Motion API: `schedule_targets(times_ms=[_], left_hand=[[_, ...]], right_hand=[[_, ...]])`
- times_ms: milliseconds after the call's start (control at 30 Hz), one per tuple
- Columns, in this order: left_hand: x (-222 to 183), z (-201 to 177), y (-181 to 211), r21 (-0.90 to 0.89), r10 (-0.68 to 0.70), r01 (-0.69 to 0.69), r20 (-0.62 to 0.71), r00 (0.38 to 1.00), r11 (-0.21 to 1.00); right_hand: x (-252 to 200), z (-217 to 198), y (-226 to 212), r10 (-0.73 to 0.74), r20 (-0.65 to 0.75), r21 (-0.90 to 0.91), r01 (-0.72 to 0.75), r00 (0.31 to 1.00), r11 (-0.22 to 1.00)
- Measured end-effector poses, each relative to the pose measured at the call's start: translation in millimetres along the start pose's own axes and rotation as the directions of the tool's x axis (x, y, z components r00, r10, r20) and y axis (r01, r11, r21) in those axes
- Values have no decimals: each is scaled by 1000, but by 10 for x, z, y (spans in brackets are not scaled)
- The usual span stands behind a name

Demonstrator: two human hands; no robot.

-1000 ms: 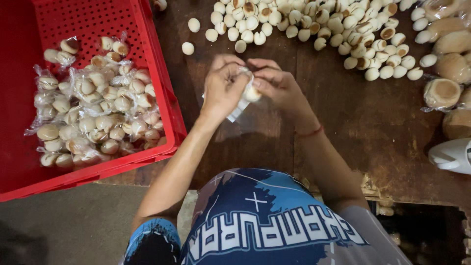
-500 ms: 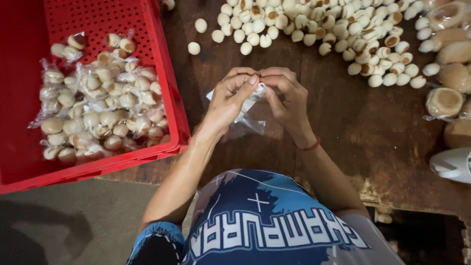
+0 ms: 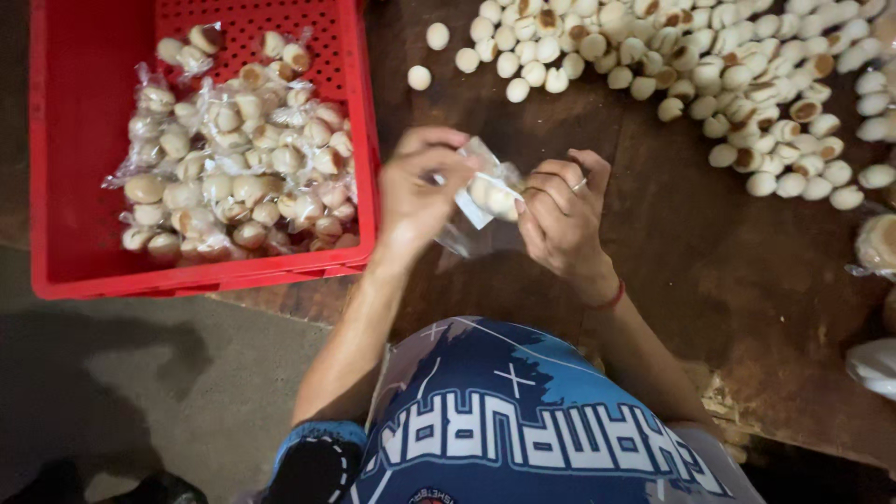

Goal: The person places baked cookies into small plastic bags by hand and places the filled bags into a red crate.

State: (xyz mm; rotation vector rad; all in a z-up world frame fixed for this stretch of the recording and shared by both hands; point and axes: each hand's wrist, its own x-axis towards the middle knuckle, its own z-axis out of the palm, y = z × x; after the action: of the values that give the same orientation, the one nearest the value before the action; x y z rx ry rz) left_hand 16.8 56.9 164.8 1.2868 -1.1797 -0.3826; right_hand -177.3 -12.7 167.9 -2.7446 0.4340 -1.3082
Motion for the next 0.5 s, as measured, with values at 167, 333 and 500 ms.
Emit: schedule_targets(times_ms=[167, 333, 500], left_hand=[[-17, -888, -162, 152, 16, 19, -224, 974, 988], [294, -1624, -233, 503, 222, 6, -392, 893, 865], [259, -693, -274, -233, -218, 198, -63, 974, 952]], right_hand=[[96, 108, -65, 62, 38, 126, -66, 997, 990], [-19, 175, 25, 292, 102, 321, -310, 951, 895], [-98, 283, 23, 431, 146, 451, -448, 890, 772]])
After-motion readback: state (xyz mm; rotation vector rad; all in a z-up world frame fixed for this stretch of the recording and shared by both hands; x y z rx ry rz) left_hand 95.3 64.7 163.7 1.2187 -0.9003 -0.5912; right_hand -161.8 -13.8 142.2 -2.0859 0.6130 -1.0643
